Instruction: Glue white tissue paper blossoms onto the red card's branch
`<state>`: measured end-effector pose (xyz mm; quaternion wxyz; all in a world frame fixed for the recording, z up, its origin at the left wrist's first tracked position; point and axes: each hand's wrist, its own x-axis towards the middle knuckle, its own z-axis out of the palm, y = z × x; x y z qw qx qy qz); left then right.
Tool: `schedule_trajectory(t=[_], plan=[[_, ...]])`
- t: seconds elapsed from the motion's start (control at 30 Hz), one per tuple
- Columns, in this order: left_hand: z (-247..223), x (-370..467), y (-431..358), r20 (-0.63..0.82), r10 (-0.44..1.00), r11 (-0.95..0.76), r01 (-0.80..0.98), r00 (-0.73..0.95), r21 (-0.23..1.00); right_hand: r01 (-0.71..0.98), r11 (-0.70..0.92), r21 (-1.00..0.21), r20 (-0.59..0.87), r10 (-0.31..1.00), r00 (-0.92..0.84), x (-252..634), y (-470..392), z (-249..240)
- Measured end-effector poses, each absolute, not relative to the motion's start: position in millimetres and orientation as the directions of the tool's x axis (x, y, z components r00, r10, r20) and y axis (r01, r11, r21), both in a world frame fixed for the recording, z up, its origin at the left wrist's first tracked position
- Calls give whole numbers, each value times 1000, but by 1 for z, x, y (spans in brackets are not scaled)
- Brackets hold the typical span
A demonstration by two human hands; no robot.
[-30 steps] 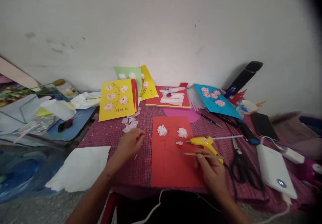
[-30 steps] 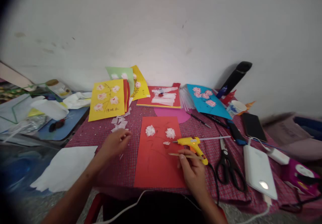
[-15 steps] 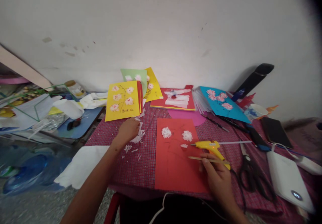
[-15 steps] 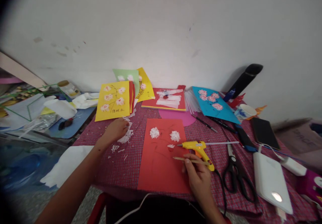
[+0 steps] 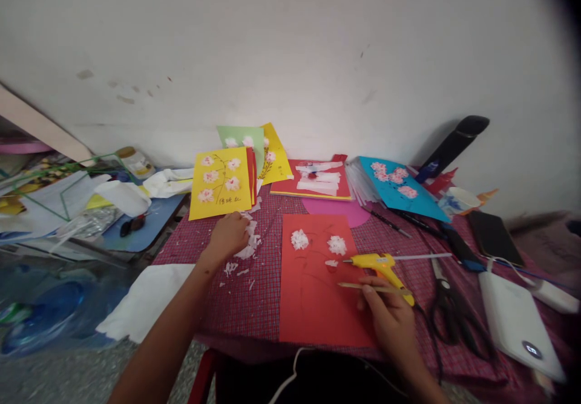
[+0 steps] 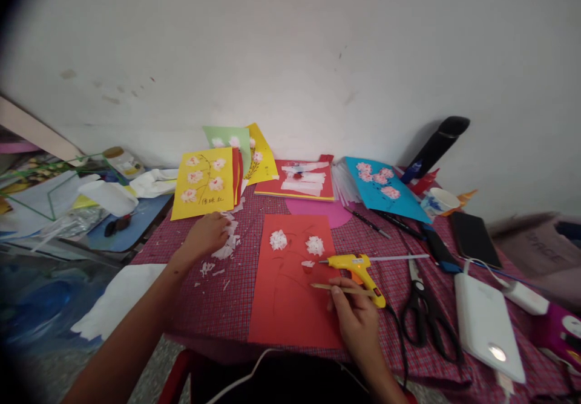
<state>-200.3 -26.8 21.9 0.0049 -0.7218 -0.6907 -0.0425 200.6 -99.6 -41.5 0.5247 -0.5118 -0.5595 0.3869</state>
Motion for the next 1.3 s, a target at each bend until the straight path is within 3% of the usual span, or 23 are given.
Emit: schedule_trajectory(t=[0.17,0.4,0.47,0.57,0.67,0.8,1.3], plan=[[26,-199,-27,76,997,-30,995,23,94,163,168,-972,183,980,81,200,-101,-41],[36,-191,-35,93,994,18,953,-48,301,139,164,-977,177,981,85,201,-98,-42],[36,-179,-42,83,995,18,893,-62,450,147,178,-973,192,978,87,201,-99,-38],[32,-149,-58,14,997,35,593,-78,804,165,222,-961,234,971,56,196,-105,-22],[25,-111,-75,-88,996,91,345,-25,934,145,287,-947,288,958,-14,184,-115,0],[22,-72,-88,-160,984,146,161,77,976,131,340,-931,327,939,-109,169,-123,14],[25,-53,-96,-208,960,198,69,189,978,68,217,-974,211,974,-84,161,-124,0]])
